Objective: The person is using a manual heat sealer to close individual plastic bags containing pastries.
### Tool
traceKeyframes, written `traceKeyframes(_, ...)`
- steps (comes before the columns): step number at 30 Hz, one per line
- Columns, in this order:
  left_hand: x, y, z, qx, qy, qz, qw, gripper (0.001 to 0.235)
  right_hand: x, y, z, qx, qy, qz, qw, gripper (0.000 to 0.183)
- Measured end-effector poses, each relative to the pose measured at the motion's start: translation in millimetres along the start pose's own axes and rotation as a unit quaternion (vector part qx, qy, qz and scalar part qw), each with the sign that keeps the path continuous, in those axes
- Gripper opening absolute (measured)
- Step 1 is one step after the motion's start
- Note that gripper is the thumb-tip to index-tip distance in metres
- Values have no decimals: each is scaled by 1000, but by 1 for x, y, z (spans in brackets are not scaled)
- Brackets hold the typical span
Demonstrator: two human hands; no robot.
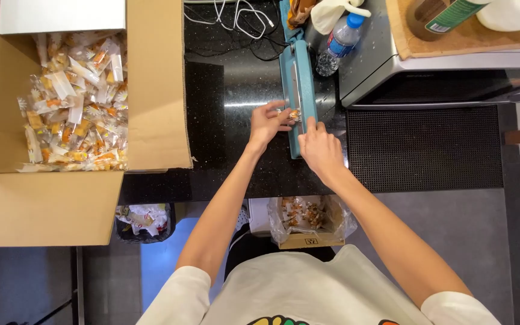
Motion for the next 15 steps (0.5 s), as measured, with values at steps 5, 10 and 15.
traceKeyframes(5,-8,5,21,17,50,-7,999,51,0,0,-1,-2,0,-15,1000,34)
traceKeyframes(10,-3,9,25,35,83,-16,996,54,-1,-1,-2,-12,2,-21,1000,36)
traceKeyframes(15,0,6,26,60,95,-47,993,53,-3,-9,-8,-6,12,-46,999,42)
Point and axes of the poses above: each hand's wrist, its own x-axis away from the middle knuckle, its own y-axis out of the back of the hand, z = x × y, the point moved 6 cm from there along -x, towards the middle knuckle, and after that the axes turned 8 degrees about -x, right-handed, at the moved point
